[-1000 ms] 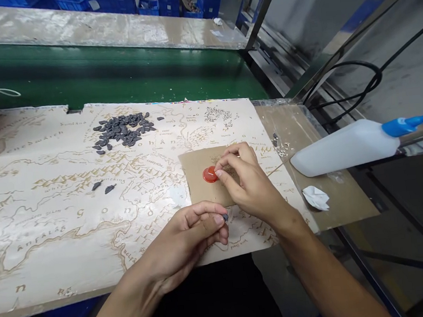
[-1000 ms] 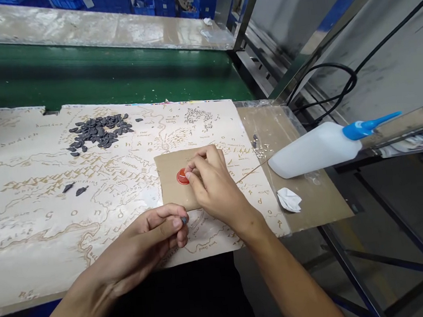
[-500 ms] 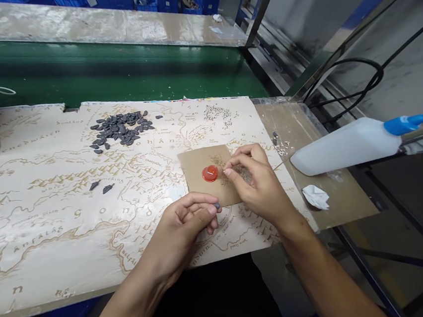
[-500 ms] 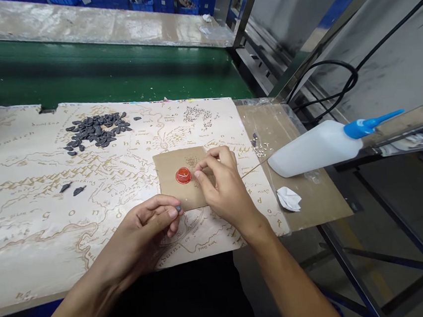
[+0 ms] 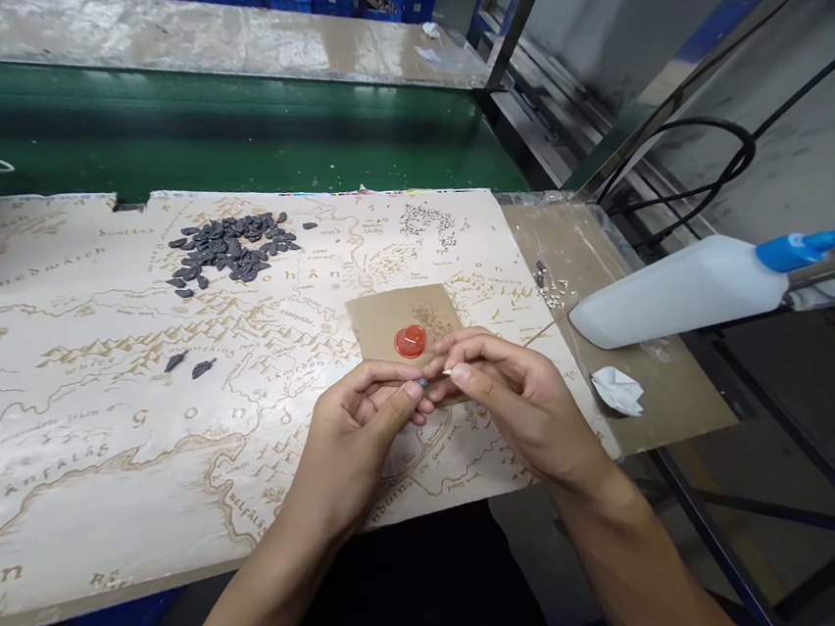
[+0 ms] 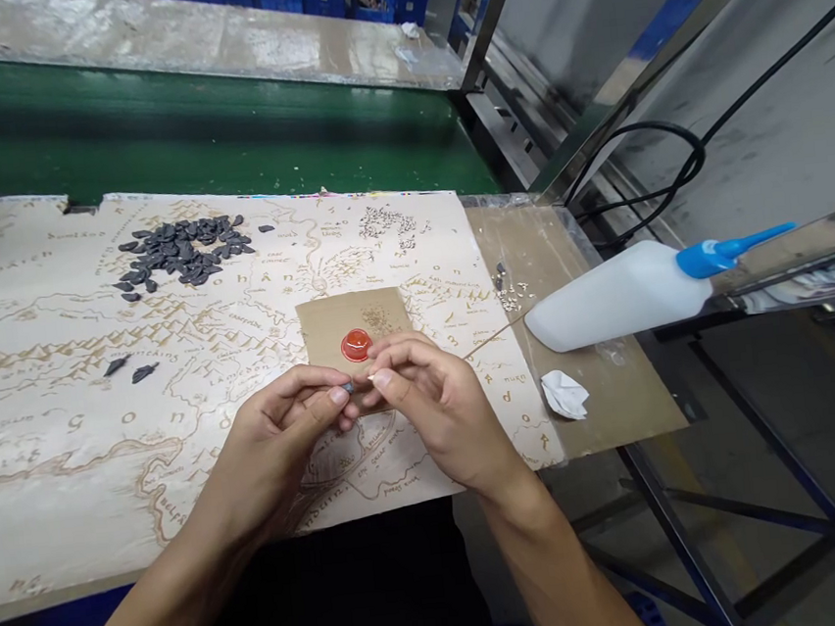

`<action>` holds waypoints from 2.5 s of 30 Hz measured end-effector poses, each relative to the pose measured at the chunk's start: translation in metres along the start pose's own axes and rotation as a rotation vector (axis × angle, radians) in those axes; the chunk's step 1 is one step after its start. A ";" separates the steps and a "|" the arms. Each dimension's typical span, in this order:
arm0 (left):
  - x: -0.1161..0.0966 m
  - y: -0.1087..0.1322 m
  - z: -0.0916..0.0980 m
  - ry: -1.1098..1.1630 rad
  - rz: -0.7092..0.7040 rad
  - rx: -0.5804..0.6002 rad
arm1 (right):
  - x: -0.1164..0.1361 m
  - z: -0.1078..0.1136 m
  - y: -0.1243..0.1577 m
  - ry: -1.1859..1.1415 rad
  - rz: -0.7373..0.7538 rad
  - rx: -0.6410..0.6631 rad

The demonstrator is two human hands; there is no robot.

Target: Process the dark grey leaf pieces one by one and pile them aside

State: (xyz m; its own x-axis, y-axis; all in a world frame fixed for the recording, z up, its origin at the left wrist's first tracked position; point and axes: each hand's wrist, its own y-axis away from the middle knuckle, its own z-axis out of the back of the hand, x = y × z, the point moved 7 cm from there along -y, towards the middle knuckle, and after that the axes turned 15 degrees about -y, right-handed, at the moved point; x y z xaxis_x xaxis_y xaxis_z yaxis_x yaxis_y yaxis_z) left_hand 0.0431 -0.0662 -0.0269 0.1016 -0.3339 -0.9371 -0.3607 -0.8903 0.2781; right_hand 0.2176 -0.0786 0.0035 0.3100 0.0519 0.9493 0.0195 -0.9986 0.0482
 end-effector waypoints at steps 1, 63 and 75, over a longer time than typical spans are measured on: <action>-0.002 0.000 -0.001 -0.004 -0.015 0.001 | -0.003 -0.003 0.002 -0.065 -0.037 0.016; 0.002 0.012 0.015 0.006 -0.009 0.058 | -0.017 -0.023 0.005 -0.252 -0.152 0.109; 0.004 0.013 0.013 0.001 0.022 0.046 | -0.008 -0.022 0.000 -0.052 0.003 0.069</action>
State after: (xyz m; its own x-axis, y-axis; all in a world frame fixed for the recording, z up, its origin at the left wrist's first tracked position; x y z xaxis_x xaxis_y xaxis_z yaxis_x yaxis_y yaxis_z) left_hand 0.0263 -0.0747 -0.0298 0.0938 -0.3534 -0.9307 -0.4051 -0.8675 0.2886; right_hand 0.1948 -0.0792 0.0030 0.3592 0.0510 0.9319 0.0836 -0.9963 0.0223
